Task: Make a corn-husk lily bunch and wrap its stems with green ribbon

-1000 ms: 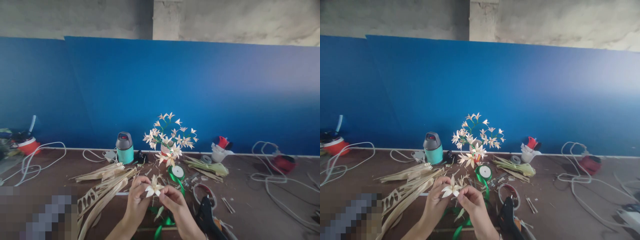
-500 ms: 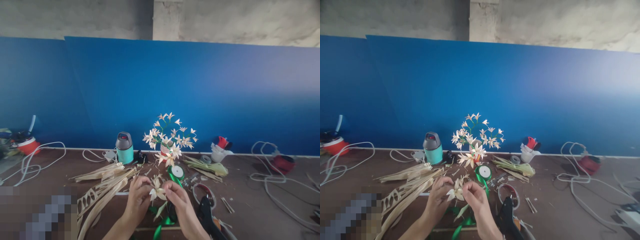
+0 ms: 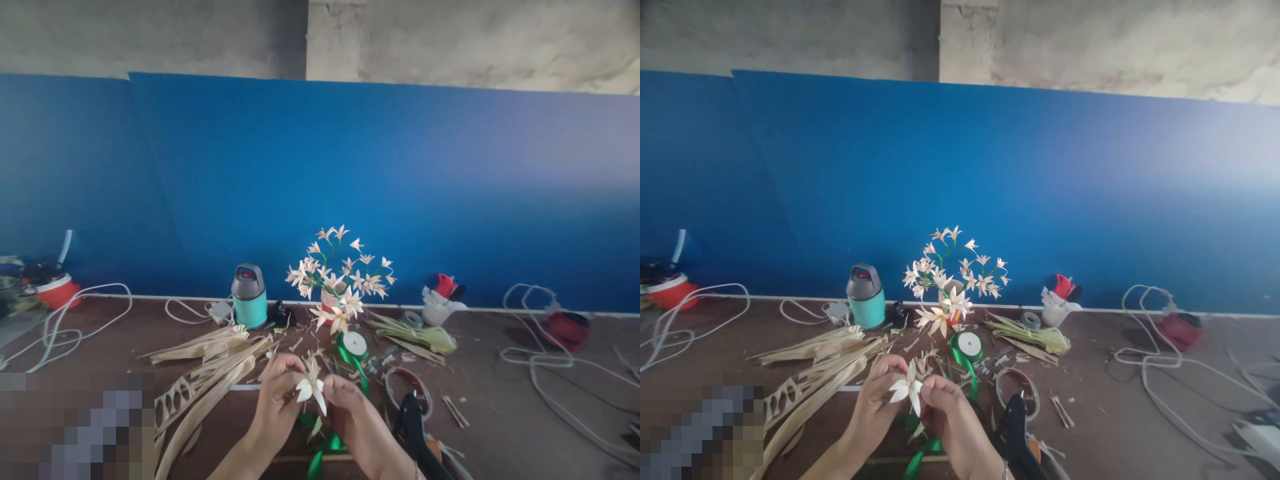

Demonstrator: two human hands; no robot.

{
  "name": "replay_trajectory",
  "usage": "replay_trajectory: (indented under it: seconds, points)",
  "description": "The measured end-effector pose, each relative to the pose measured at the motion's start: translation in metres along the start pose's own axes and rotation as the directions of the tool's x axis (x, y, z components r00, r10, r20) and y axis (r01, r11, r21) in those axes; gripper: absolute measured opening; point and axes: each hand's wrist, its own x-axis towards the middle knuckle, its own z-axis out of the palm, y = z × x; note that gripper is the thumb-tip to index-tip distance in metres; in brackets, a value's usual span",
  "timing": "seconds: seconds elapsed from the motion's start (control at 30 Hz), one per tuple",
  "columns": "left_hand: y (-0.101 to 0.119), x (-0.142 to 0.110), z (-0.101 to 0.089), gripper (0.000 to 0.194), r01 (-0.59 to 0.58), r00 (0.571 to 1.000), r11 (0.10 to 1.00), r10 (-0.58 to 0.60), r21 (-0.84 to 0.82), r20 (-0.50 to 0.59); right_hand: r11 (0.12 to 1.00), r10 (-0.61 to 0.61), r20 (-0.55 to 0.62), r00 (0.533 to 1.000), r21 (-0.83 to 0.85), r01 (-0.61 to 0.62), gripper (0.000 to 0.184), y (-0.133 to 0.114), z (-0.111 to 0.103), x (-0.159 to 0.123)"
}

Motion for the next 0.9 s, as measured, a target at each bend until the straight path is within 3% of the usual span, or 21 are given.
replay_trajectory:
  seconds: [0.27,0.37,0.53,0.7,0.9]
  points:
    - [0.001,0.0,0.0,0.015,-0.04,0.999,0.998,0.039,0.053,0.019,1.0,-0.005,0.036,0.999,-0.015,0.005,0.021,0.0,-0.001,0.0]
    - [-0.003,-0.001,0.0,0.017,-0.031,1.0,0.995,0.031,0.091,0.001,1.0,-0.012,0.007,1.0,-0.015,0.012,0.024,-0.001,-0.001,0.0]
    - [-0.009,-0.004,-0.001,0.025,-0.015,1.0,0.993,0.015,0.119,0.003,0.978,-0.078,-0.011,0.997,-0.196,0.074,0.024,-0.005,0.002,-0.004]
    - [-0.005,-0.001,0.0,0.025,-0.003,0.999,0.997,0.005,0.072,-0.032,0.979,-0.054,-0.11,0.993,-0.2,0.031,0.023,-0.006,0.008,-0.006]
    - [-0.002,0.0,0.002,0.022,0.012,1.0,1.0,-0.011,0.027,-0.006,0.97,-0.066,-0.13,0.989,-0.24,0.033,0.027,-0.004,0.011,-0.004]
